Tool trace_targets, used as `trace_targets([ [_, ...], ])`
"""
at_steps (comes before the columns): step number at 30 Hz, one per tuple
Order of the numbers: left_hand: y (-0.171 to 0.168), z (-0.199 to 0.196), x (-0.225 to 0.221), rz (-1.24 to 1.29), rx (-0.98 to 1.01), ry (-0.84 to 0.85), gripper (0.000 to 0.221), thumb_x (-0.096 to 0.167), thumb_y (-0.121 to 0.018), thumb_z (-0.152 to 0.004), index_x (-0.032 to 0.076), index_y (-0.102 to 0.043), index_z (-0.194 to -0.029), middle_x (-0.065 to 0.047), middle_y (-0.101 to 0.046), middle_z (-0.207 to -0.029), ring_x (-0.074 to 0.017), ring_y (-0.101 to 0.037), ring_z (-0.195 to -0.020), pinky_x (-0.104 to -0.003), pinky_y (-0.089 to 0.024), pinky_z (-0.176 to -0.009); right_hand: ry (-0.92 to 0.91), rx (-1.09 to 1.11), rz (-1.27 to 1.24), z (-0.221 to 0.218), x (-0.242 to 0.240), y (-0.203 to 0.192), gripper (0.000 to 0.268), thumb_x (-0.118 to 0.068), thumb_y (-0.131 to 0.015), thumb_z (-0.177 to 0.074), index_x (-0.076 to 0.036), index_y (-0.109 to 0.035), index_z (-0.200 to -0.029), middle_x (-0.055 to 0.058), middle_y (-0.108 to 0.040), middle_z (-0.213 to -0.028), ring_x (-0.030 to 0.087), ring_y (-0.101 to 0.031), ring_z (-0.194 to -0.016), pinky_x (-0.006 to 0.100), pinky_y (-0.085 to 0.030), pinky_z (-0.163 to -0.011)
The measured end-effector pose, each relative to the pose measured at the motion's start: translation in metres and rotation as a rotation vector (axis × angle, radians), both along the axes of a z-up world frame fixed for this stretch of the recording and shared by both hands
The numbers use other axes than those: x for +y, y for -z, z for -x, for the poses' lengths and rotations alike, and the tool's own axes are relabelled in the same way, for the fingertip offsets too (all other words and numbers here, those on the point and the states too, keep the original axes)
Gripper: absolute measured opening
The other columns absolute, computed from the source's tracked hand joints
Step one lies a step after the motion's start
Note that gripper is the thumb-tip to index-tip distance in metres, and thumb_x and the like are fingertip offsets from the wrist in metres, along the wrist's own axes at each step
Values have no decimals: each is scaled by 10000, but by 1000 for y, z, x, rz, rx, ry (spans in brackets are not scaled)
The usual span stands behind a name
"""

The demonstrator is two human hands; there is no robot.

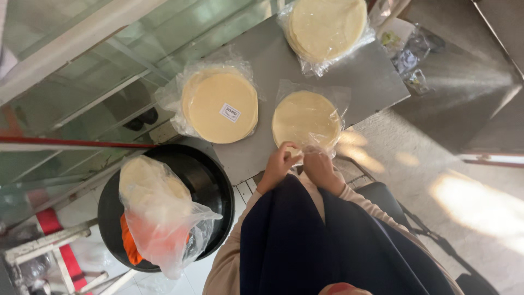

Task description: The person separates thin circular dough wrappers from a stack, folds them, and places them into plastic bags.

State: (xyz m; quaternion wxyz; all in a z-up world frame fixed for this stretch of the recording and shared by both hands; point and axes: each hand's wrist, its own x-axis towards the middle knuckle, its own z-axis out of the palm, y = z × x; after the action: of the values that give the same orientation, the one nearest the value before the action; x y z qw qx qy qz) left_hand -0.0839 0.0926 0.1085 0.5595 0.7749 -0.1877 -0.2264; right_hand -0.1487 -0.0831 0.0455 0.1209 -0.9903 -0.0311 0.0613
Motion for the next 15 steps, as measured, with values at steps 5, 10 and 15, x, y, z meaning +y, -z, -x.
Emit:
trace_targets([
  [5,-30,-13,-1,10,-199,142,194,170,-627,-1007,104,-700,-1173,-186,-717,-896,-345,-701,-744,-393,-531,-649,326,-247,-143,7,-10,37,187,-87,-587,-906,-60,-701,-1052,118,-739,-1038,281,-691,-978,411,-558,-727],
  [10,-29,-24,-7,-11,-266,272,224,172,-608,-1008,125,-697,-1208,-174,-735,-949,-358,-713,-811,-417,-548,-702,378,-243,-190,-15,-5,82,354,-196,-603,-952,-30,-608,-1264,179,-656,-1183,350,-598,-1142,492,-494,-977],
  [15,-26,-21,-11,46,-332,617,269,169,-619,-978,151,-679,-1239,-146,-746,-990,-351,-705,-848,-424,-540,-728,533,-587,456,-59,-24,45,612,-386,-628,-816,-199,-443,-1369,230,-523,-1418,462,-447,-1296,568,-364,-1046],
])
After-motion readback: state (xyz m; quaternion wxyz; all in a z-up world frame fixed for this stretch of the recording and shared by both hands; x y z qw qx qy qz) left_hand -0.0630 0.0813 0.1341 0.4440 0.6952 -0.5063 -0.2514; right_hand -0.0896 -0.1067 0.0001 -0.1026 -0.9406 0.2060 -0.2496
